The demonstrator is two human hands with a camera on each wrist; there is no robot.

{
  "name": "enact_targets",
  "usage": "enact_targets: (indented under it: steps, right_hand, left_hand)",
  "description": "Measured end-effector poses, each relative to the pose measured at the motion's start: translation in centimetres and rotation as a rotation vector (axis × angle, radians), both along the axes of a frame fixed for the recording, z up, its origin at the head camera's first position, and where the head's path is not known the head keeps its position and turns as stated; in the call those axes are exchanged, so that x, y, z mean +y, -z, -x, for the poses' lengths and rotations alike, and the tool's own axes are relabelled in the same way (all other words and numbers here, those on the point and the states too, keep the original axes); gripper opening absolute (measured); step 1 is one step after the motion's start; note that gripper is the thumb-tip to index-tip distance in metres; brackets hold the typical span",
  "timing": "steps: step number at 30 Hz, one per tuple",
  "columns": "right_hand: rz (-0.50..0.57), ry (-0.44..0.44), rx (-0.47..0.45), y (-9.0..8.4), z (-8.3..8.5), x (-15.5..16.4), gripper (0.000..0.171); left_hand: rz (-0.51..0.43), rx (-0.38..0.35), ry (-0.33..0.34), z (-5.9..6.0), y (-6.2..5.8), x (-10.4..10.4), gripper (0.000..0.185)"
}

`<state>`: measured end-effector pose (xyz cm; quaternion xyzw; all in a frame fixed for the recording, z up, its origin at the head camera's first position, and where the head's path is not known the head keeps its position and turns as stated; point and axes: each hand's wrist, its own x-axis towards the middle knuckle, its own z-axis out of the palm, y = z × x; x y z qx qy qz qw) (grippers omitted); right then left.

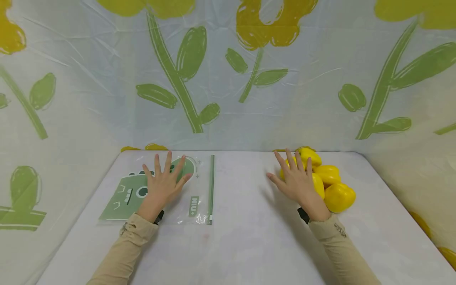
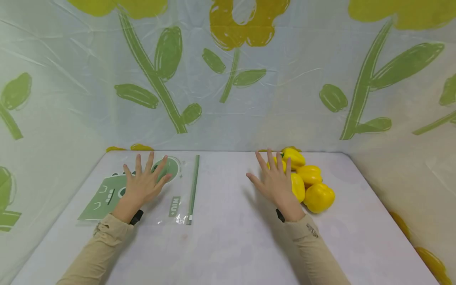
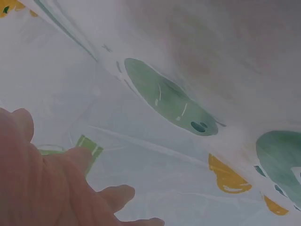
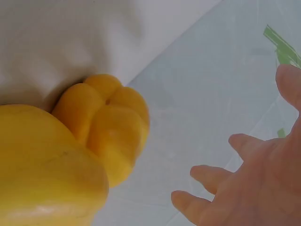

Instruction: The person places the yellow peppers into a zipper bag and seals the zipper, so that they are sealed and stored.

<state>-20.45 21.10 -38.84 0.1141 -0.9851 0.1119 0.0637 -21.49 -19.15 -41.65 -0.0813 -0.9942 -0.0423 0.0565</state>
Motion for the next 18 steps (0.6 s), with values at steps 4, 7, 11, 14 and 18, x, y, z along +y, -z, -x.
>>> enact_targets:
  steps: [4,7,11,14,18]
  right_hand:
    - [0.010,0.002,-0.008,-0.5,0.1,-0.1,0.080]
    - [0.031,-0.002,-0.004,-1.0,0.2,-0.3,0.080]
    - [0.104,-0.026,0.025,-2.0,0.5,-0.9,0.077]
    - [0.194,-0.056,0.045,-2.7,0.7,-1.7,0.073]
    - [0.328,-0.094,0.047,-3.5,1.0,-3.3,0.068]
  left_hand:
    - [-0.015,0.004,0.012,0.1,0.0,-0.1,0.068]
    - [-0.033,0.023,0.023,0.5,-0.2,-0.1,0.065]
    - [-0.035,0.055,0.042,1.0,-0.5,0.1,0.063]
    - [-0.041,0.116,0.077,1.0,-0.9,0.5,0.058]
    - [-0.090,0.242,0.140,1.0,-1.1,1.5,0.041]
